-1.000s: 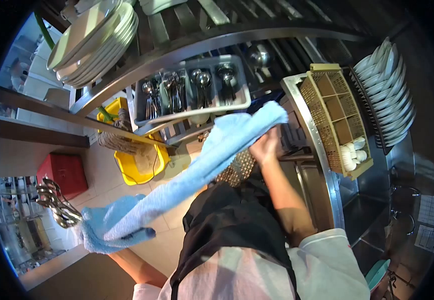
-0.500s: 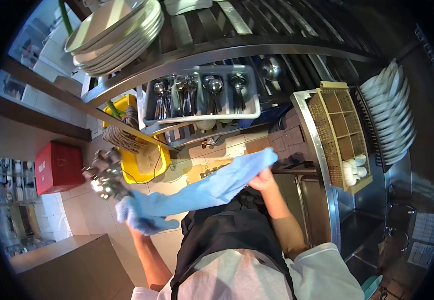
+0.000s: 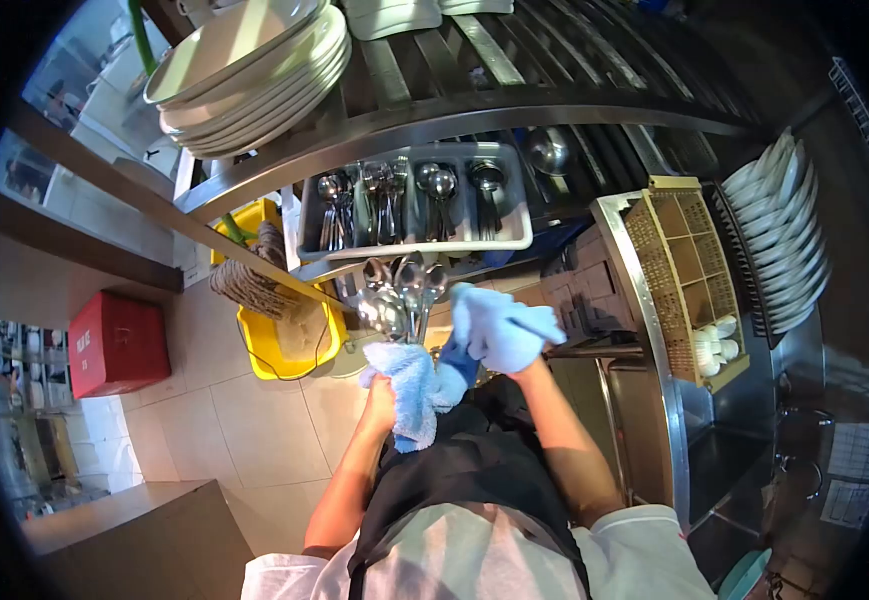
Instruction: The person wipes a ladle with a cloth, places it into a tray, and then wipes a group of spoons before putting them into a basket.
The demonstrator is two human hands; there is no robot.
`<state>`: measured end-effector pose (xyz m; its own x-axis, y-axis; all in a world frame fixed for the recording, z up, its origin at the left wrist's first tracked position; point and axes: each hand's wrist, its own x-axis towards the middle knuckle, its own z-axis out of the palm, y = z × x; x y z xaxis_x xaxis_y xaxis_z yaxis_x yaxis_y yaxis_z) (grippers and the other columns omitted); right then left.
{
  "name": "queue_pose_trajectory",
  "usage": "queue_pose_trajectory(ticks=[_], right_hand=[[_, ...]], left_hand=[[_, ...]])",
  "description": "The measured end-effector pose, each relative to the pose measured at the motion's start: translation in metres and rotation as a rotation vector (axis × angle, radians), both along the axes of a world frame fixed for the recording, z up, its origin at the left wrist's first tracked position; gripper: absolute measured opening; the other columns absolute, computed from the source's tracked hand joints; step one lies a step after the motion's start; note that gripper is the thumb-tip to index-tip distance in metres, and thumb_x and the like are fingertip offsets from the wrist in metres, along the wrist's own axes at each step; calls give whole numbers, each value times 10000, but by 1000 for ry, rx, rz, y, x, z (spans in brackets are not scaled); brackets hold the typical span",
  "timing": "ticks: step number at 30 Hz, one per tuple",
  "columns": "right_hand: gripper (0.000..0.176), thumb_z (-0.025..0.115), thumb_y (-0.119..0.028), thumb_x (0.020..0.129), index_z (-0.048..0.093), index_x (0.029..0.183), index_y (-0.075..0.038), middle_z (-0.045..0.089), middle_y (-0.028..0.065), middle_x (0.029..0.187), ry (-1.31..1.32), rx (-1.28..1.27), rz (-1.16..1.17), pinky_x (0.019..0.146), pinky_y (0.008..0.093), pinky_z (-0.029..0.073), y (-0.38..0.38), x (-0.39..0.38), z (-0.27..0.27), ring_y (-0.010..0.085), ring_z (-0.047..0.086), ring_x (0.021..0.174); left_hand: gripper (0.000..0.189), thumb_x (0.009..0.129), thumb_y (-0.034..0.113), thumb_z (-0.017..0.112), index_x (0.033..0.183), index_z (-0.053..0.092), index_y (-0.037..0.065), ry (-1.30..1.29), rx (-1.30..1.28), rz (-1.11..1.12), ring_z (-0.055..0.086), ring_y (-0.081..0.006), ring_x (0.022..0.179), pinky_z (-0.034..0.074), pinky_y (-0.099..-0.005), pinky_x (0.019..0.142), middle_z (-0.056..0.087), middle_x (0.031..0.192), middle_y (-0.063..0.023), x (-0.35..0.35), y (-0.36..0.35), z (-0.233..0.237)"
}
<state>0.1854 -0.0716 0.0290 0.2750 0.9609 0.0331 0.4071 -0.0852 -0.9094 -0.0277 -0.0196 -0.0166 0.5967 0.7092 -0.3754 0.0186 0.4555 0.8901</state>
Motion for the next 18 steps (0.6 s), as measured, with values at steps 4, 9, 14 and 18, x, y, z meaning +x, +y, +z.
queue_pose_trajectory(ticks=[4, 9, 14, 18], right_hand=[[118, 512, -80, 640, 576, 600, 11, 566, 194, 657, -868, -136, -82, 587, 398, 457, 46, -7, -1, 347, 566, 613], [153, 508, -133, 664, 578, 615, -6, 568, 195, 667, -910, 49, -16, 561, 399, 439, 64, 23, -14, 325, 561, 617], [109, 509, -136, 737, 557, 690, -50, 538, 108, 601, -388, 118, -438, 547, 310, 425, 77, 52, -103, 217, 535, 586], [71, 489, -111, 808, 515, 825, -47, 531, 64, 736, 369, 228, -366, 551, 256, 417, 89, 76, -114, 156, 516, 630]], left_hand=[[184, 711, 138, 503, 695, 611, -10, 371, 658, -340, 595, -250, 612, 453, -331, 568, 593, 621, -159, 13, 4, -26], [182, 693, 94, 484, 612, 565, -48, 385, 314, -67, 564, -209, 577, 430, -352, 547, 566, 555, -97, 52, 5, 5], [217, 701, 80, 479, 516, 492, -31, 332, 351, 182, 473, -130, 504, 363, -335, 467, 473, 486, -26, 66, 0, -26], [296, 724, 104, 509, 463, 425, -9, 362, 285, 261, 357, -78, 419, 254, -309, 381, 379, 437, 6, 89, 1, -12]])
